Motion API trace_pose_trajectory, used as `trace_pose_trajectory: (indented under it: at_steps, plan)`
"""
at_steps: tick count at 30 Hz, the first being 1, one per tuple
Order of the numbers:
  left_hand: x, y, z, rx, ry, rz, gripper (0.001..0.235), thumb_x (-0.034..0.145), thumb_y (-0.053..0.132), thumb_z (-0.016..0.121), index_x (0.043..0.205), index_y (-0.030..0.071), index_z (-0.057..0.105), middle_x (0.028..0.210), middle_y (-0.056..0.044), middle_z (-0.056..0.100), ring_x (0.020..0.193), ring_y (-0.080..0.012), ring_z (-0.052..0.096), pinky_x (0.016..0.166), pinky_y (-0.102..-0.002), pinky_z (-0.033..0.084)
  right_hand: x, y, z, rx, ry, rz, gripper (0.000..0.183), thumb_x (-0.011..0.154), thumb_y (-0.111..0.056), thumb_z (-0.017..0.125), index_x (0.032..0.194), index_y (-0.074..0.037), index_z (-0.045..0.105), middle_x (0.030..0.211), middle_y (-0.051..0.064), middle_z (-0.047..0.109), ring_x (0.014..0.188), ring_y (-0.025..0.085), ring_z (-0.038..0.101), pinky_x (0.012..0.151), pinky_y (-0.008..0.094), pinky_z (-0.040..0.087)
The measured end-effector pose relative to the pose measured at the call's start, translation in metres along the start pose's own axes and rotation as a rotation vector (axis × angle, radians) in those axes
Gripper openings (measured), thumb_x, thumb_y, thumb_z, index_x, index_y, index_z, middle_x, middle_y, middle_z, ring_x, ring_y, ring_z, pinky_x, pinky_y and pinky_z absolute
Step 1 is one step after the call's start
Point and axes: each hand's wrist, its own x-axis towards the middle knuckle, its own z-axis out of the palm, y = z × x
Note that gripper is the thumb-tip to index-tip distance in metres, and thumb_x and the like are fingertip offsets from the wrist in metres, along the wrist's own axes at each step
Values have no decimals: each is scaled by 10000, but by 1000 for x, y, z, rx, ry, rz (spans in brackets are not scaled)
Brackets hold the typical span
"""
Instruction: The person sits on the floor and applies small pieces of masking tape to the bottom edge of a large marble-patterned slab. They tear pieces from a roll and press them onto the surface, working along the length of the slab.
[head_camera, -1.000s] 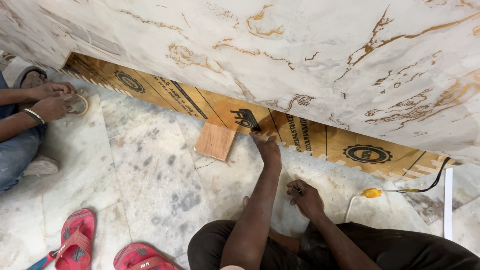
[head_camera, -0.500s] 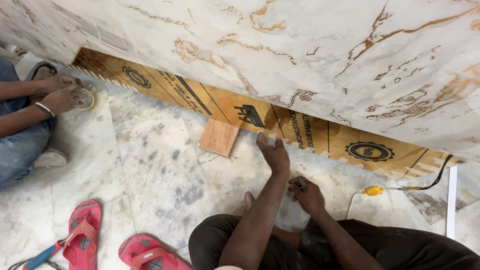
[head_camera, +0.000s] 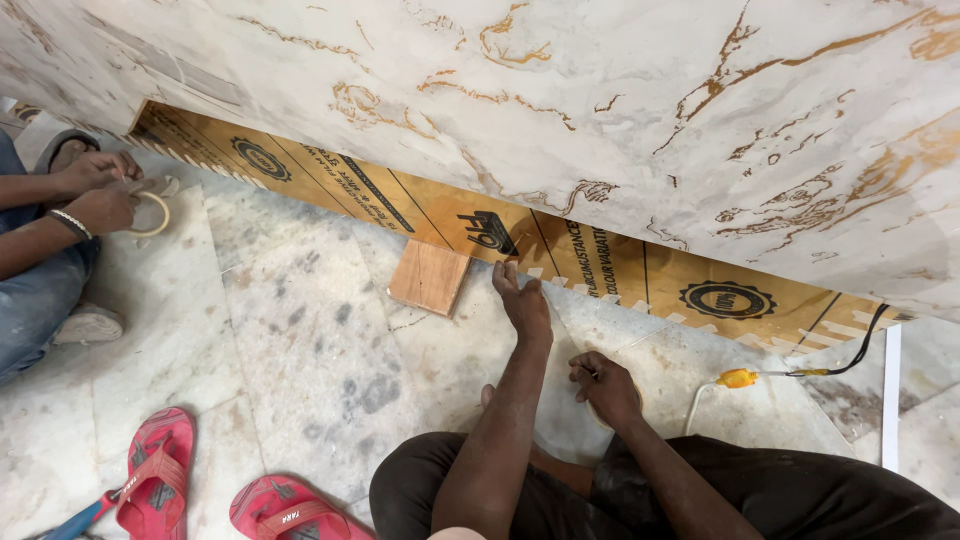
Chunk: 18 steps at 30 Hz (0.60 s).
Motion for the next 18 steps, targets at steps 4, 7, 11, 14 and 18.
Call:
trace_pose_trajectory:
  at_steps: [4,7,11,14,18]
  plan:
    - [-2,-5,-4,251,-37,179,805,862,-86,516,1599,90,244,1644,-160,368,1396,-194,457,975,-295,419,3,5,1,25,-1,-39,227,965,-147,635,1149,-37,708,905,67,747,614,141,680,641,304,558]
    - [1,-10,-8,320,-56,283,771,863,-66,551,1579,54,289,1599,-210,434,1440,-220,437,1061,-321,386,6,11,4,17,3,-37,228,964,-148,635,1147,-32,706,903,66,749,610,145,678,637,306,556]
    - [13,-21,-16,422,137,247,506,916,21,593,1404,-1,460,1343,-224,623,1209,-286,616,1000,-347,493,7,13,3,59,7,-47,228,959,-144,639,1142,-27,709,898,71,743,605,143,669,622,309,556]
    - [16,-44,-25,499,246,176,376,937,34,579,1306,-24,528,1227,-197,702,1134,-278,685,1001,-340,517,4,11,1,30,7,-33,226,960,-148,634,1142,-38,709,896,64,746,600,143,683,621,295,559]
    - [5,-72,-10,443,215,126,486,923,3,534,1403,-7,453,1345,-187,661,1231,-259,650,1031,-323,490,4,7,2,68,9,-22,197,956,-137,647,1102,-17,705,874,78,744,602,154,677,601,310,546]
